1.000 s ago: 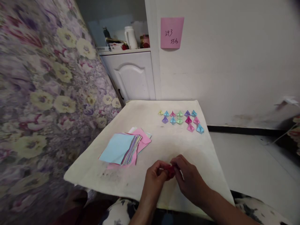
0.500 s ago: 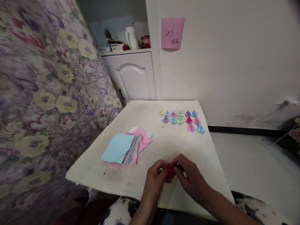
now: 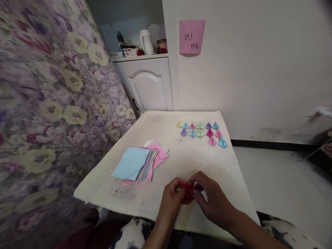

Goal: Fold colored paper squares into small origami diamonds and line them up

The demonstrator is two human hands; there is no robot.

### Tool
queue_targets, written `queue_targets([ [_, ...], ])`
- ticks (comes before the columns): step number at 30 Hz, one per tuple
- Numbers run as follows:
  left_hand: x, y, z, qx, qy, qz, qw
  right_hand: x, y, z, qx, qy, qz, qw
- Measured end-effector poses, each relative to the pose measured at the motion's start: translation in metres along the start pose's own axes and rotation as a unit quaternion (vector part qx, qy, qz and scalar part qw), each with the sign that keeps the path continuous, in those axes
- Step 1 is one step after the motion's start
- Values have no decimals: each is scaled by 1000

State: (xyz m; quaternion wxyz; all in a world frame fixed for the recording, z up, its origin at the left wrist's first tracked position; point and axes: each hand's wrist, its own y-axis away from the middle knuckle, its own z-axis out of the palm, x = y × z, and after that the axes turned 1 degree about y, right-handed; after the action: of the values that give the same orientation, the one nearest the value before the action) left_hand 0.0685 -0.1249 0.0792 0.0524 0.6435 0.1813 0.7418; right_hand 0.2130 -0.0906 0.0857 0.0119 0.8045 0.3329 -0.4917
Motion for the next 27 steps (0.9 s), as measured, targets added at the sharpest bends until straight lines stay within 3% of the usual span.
queue_targets([
  [9, -3, -2, -2, -13, 11, -4, 1000, -3, 3, 1, -40, 106, -11, 993],
  [16, -5, -2, -3, -18, 12, 7, 1000, -3, 2, 0, -57, 100, 6, 993],
  [27, -5, -1, 1, 0, -7, 9, 1000, 10, 2, 12, 10, 102, -8, 995],
])
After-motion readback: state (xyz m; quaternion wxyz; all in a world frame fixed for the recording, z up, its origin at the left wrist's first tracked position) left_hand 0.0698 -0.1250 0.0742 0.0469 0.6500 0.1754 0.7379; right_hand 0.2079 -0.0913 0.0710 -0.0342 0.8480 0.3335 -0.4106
